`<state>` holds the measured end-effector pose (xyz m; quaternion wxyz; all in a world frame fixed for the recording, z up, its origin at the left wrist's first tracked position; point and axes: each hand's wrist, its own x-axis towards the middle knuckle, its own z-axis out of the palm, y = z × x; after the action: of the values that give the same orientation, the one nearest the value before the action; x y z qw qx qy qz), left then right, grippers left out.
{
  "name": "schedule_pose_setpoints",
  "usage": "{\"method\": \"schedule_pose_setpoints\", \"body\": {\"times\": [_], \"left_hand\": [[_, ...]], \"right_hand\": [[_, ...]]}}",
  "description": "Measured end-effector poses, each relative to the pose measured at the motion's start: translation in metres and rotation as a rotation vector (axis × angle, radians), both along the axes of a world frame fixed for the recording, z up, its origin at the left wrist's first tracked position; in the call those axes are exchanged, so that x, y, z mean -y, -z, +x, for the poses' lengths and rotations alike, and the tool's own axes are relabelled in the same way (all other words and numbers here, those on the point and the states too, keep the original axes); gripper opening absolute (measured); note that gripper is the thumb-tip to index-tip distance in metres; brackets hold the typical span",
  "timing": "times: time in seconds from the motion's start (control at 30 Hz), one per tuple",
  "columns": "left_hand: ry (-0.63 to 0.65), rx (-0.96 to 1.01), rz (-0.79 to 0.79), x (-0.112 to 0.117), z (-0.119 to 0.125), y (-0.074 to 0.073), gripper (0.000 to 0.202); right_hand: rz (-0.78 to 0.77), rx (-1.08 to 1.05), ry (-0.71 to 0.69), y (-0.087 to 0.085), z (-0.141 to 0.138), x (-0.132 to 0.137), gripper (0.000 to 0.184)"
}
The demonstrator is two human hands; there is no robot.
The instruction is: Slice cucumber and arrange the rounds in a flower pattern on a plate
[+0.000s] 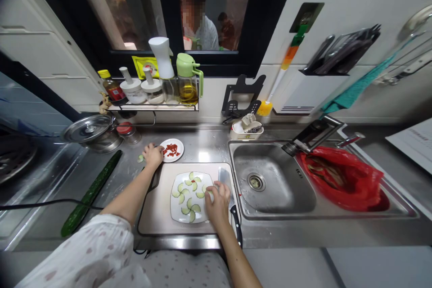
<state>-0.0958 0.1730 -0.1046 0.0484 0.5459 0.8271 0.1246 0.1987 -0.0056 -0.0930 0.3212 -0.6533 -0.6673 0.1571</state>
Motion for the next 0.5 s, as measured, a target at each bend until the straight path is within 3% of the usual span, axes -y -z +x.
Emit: {"method": "schedule_pose_setpoints", "body": {"times": [0.27, 0.5], "left_hand": [[0.031, -0.049, -0.042, -0.0037, -0.0037, 0.0029, 0.023], [-0.069, 0.093, 0.032, 0.0026, -0.0061, -0.0003, 0.022]], "right_hand": [[0.039, 0.006, 0.012, 0.0042, 0.006, 0.003, 0.018], [0.048, 0.0, -0.003, 0.0073, 0.0052, 0.0043, 0.018]]}}
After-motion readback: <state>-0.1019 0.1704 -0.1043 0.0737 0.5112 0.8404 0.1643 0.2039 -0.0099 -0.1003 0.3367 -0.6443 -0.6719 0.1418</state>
